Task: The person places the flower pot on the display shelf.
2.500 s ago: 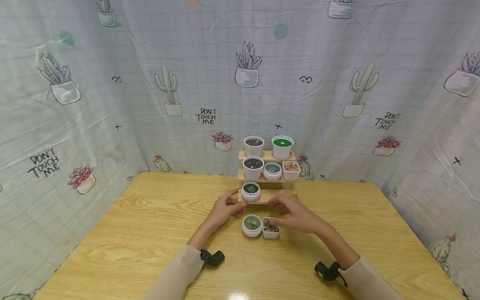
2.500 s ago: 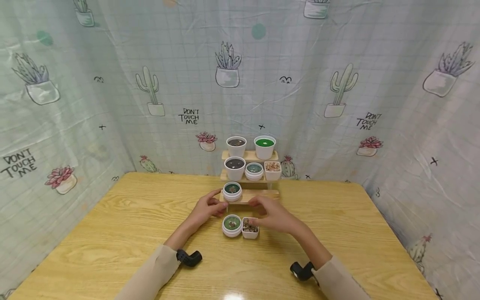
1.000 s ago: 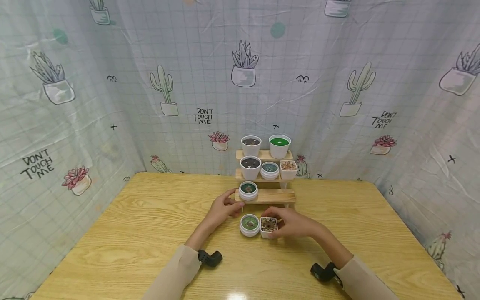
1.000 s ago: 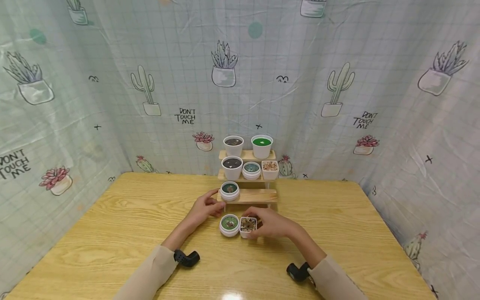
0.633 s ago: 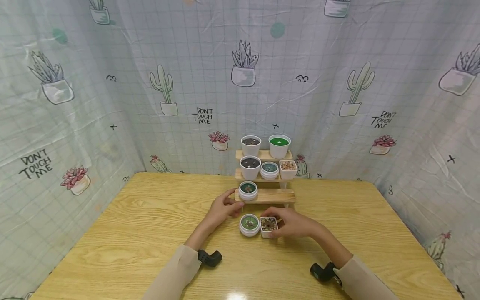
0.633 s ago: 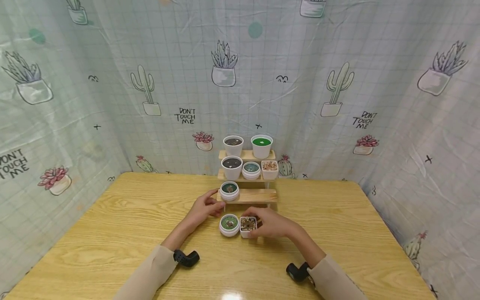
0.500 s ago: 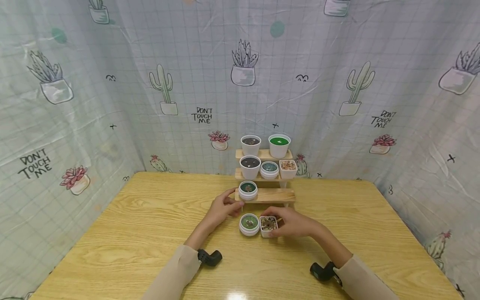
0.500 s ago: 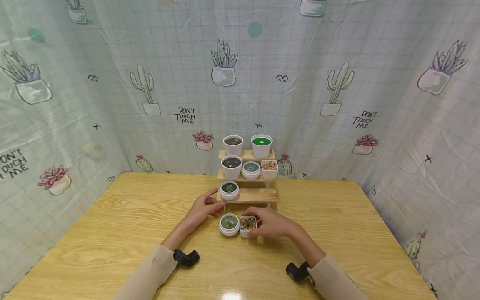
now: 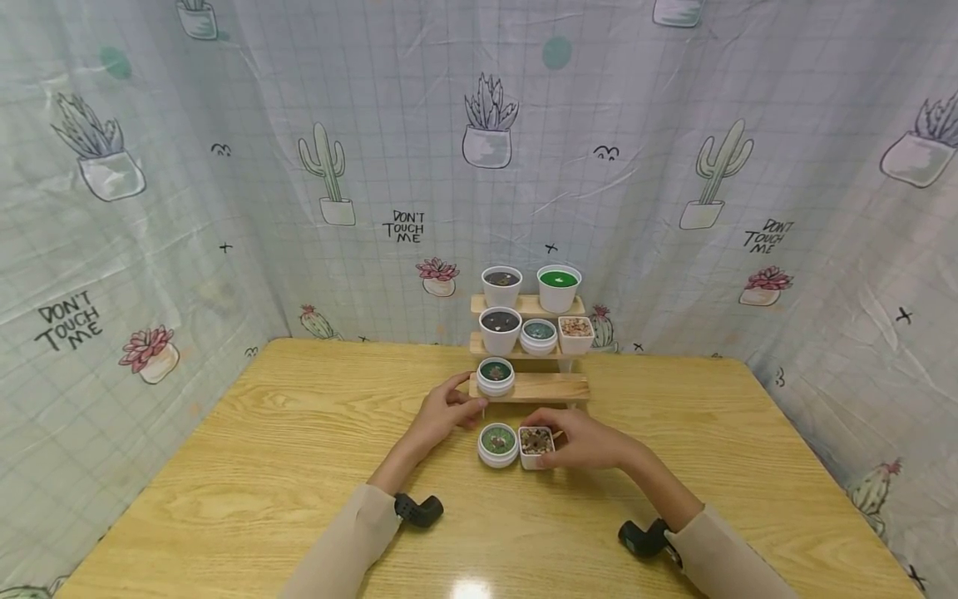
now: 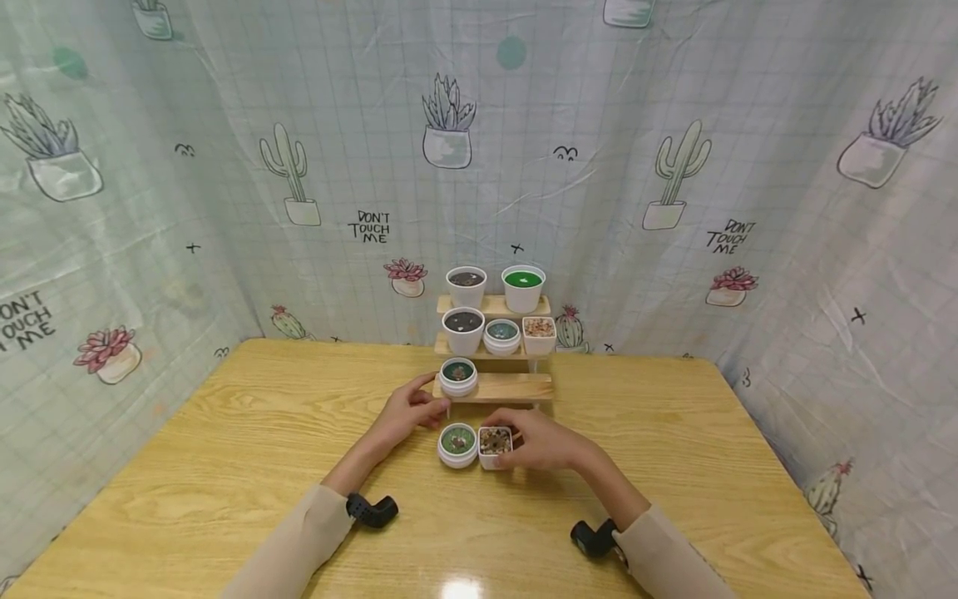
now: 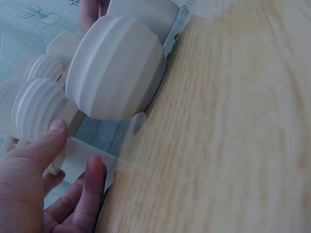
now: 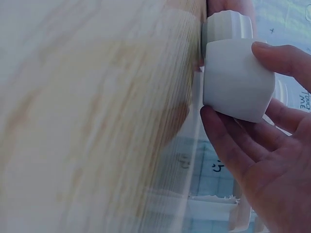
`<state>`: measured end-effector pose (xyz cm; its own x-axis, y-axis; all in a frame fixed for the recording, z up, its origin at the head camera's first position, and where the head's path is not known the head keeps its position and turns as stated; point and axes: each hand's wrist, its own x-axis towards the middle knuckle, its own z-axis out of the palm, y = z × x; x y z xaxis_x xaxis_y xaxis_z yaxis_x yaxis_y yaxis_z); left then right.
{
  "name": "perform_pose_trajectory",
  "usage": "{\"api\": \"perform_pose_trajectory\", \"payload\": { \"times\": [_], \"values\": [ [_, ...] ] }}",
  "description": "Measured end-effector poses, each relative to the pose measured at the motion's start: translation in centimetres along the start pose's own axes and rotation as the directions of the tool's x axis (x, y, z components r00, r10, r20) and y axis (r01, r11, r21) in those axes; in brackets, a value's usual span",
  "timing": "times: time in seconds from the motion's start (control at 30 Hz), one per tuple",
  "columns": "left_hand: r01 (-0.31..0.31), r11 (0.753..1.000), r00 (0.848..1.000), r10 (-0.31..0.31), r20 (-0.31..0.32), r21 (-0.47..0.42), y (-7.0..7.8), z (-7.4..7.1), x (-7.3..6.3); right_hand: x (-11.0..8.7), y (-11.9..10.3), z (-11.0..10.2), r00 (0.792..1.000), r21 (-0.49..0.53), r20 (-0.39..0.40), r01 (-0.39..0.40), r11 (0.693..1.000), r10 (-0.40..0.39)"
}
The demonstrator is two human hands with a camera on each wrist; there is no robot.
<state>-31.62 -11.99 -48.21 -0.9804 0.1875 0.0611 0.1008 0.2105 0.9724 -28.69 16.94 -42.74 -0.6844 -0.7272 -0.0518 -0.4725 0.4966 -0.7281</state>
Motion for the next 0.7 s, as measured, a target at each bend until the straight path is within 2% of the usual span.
{"api": "perform_pose_trajectory", "payload": {
  "times": [0.7],
  "values": [
    [-0.019,1.000,1.000,0.019,-0.005,0.003,-0.58,0.03,0.13,-0.34,0.01,-0.54,0.997,-0.027,-0.078,0.021,0.999,-0.023]
  ]
}}
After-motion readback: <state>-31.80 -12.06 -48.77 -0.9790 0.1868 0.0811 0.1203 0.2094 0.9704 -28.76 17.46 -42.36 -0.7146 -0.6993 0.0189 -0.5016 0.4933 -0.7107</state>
